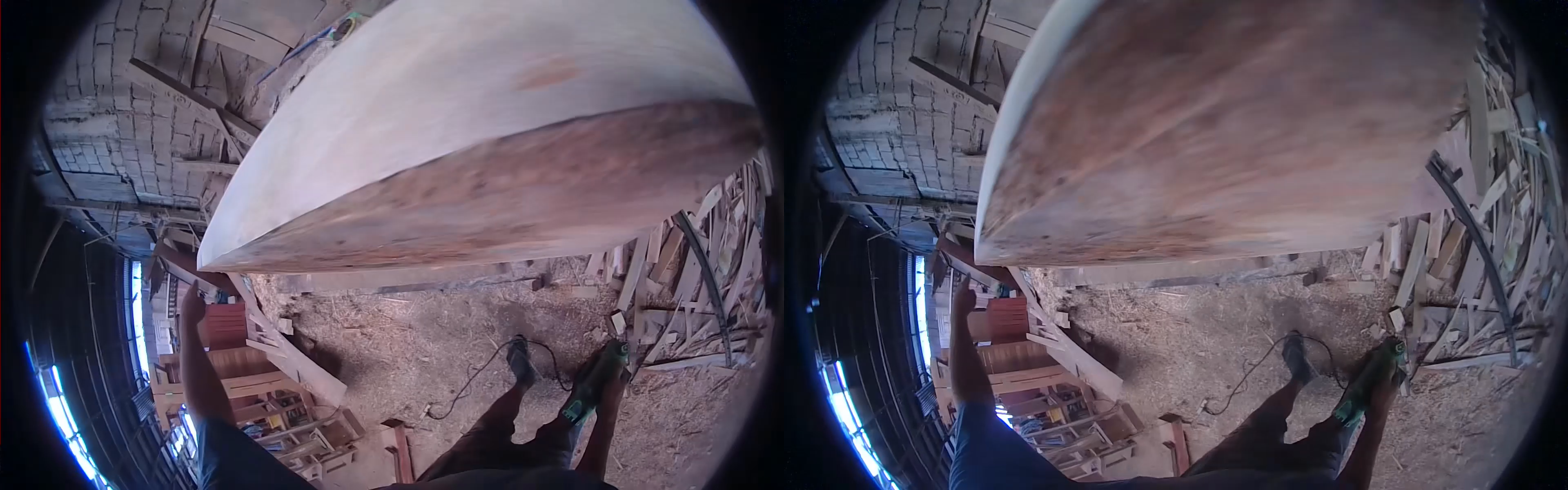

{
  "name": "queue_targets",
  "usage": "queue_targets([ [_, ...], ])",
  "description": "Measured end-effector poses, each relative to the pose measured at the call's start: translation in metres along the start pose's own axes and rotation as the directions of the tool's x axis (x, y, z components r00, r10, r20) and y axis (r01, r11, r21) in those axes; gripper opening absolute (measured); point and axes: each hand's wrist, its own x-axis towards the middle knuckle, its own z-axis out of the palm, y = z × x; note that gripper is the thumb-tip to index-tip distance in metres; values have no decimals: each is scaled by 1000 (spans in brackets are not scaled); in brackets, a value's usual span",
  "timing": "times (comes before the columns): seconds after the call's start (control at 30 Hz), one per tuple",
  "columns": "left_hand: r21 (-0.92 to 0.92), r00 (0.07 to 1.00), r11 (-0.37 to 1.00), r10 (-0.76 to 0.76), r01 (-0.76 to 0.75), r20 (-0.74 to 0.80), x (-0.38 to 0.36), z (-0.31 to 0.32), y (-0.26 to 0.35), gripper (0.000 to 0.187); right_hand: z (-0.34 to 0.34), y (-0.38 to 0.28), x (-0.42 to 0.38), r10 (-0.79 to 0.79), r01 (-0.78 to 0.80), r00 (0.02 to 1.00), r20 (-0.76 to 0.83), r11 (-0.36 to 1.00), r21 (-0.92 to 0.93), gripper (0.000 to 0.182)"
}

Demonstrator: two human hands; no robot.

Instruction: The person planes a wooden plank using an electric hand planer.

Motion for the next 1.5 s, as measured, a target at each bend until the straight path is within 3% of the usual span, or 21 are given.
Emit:
queue_targets([
  [0.03, 39, 998, 998, -48, 47, 47, -4, -7, 24, 79, 19, -16, 10, 24, -25, 998, 59, 1000, 9, 77],
  [0.13, 2, 997, 999, -44, 44, 66, 5, 28, 11, 81, 74, -62, -24, 128, -128, 992, -2, 986, -105, 87],
  [0.17, -2, 997, 998, -58, 58, 57, 7, 38, 7, 82, 99, -91, -48, 28, -29, 997, 77, 999, 14, 89],
  [0.27, -68, 995, 993, -101, 101, -7, 14, 63, 3, 85, 132, -93, -53, 157, -153, 976, 150, 987, -41, 85],
  [0.4, -291, 993, 954, -95, 71, -69, 24, 75, 7, 97, 149, -52, -48, 161, -136, 978, 129, 973, -185, 68],
  [0.47, -48, 903, 991, 94, -125, -419, 59, 127, -59, 87, 164, -60, -63, 147, -112, 984, 101, 951, -287, 64],
  [0.5, -88, 898, 989, 67, -116, -435, 62, 122, -58, 86, 175, -80, -77, 145, -92, 977, 156, 949, -302, 63],
  [0.57, -202, 917, 976, -7, -81, -399, 77, 118, -50, 84, 190, -133, -117, 128, -39, 957, 261, 946, -323, 60],
  [0.67, -323, 916, 946, -128, -2, -381, 81, 129, -32, 84, 209, -192, -166, -61, 275, 899, 434, 850, -449, 54],
  [0.7, -585, 928, 811, -240, 30, -284, 59, 108, 1, 82, 220, -219, -185, -60, 297, 880, 472, 844, -447, 51],
  [0.77, -574, 831, 811, -240, -113, -502, 59, 125, 6, 83, 244, -272, -232, -62, 343, 838, 542, 832, -436, 45],
  [0.83, -532, 717, 821, -242, -208, -654, 59, 136, 12, 86, 289, -357, -295, -15, 526, 725, 688, 656, -541, 59],
  [0.87, -634, 780, 763, -318, -127, -539, 61, 140, 15, 86, 308, -397, -322, 30, 607, 674, 738, 546, -577, 65],
  [0.9, -678, 783, 730, -369, -89, -501, 59, 131, 26, 86, 317, -425, -339, 122, 637, 632, 765, 480, -603, 63],
  [1.0, -745, 790, 665, -436, -39, -431, 48, 127, 36, 85, 398, -520, -436, 184, 476, 677, 712, 629, -615, 46],
  [1.1, -767, 804, 642, -454, -5, -385, 50, 115, 37, 84, 437, -584, -477, 170, 593, 584, 794, 578, -560, 47],
  [1.17, -743, 785, 669, -460, -2, -416, 55, 124, 32, 80, 471, -613, -501, 50, 699, 470, 881, 588, -407, 48],
  [1.27, -755, 837, 652, -448, 66, -314, 40, 98, 31, 76, 526, -648, -514, -27, 785, 320, 947, 567, -249, 51],
  [1.33, -752, 827, 657, -453, 59, -331, 43, 98, 29, 76, 572, -662, -522, -100, 865, 282, 954, 456, -208, 59],
  [1.43, -756, 816, 653, -460, 44, -350, 42, 105, 33, 78, 633, -673, -514, -39, 927, 245, 969, 302, -222, 51],
  [1.5, -760, 813, 645, -481, 75, -328, 45, 98, 30, 81, 672, -676, -501, -1, 928, 250, 968, 286, -239, 47],
])
